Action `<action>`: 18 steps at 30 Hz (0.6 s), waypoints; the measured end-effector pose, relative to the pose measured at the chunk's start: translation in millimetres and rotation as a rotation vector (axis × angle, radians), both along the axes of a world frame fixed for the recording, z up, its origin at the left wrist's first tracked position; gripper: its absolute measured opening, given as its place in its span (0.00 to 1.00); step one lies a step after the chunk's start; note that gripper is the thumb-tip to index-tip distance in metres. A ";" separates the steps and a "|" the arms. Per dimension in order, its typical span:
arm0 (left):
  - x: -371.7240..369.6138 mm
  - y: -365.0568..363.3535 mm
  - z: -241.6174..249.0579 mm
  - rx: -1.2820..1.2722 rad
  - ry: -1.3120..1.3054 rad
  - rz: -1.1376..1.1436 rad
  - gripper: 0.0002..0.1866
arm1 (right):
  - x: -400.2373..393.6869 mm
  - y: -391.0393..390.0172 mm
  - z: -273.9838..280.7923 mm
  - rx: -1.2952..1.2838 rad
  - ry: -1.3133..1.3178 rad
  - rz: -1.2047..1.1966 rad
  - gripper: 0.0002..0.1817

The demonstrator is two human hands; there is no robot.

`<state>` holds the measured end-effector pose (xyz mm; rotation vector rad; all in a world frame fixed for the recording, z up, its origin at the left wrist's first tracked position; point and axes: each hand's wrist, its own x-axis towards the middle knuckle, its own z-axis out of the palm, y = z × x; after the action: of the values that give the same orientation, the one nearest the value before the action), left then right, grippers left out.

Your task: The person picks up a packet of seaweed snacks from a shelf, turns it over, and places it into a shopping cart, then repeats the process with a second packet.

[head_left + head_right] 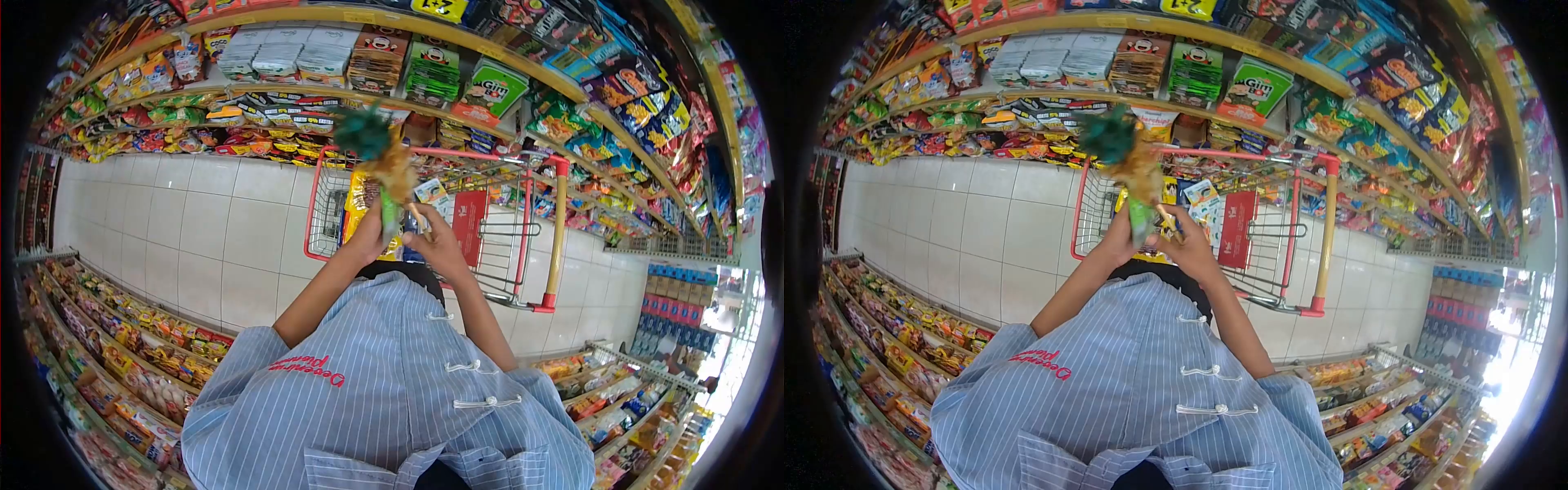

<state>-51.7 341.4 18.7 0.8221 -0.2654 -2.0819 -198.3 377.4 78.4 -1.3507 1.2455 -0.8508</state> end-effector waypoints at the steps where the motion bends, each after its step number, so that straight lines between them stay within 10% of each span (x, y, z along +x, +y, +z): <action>1: -2.4 2.7 0.2 -0.033 -0.122 -0.067 0.27 | 5.1 4.5 3.2 0.009 -0.004 -0.016 0.29; 5: -5.4 2.4 3.0 -0.451 -0.614 -0.124 0.38 | 10.5 12.6 -16.9 0.093 -0.063 -0.177 0.28; 9: -4.2 -6.3 10.9 -0.361 -0.527 -0.222 0.43 | -11.2 21.4 -38.2 0.020 -0.149 -0.313 0.14; 15: 7.5 -22.6 7.5 -0.325 -0.325 -0.204 0.17 | -33.4 21.6 -26.7 0.168 -0.305 -0.501 0.05; 18: 26.4 -46.0 15.0 -0.610 -0.672 -0.642 0.10 | -43.5 19.6 -27.0 0.205 -0.216 -0.415 0.06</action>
<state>-25.4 295.4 33.7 1.1047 -1.6156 -1.9965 -241.8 397.0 51.4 -0.8235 1.4200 -1.0903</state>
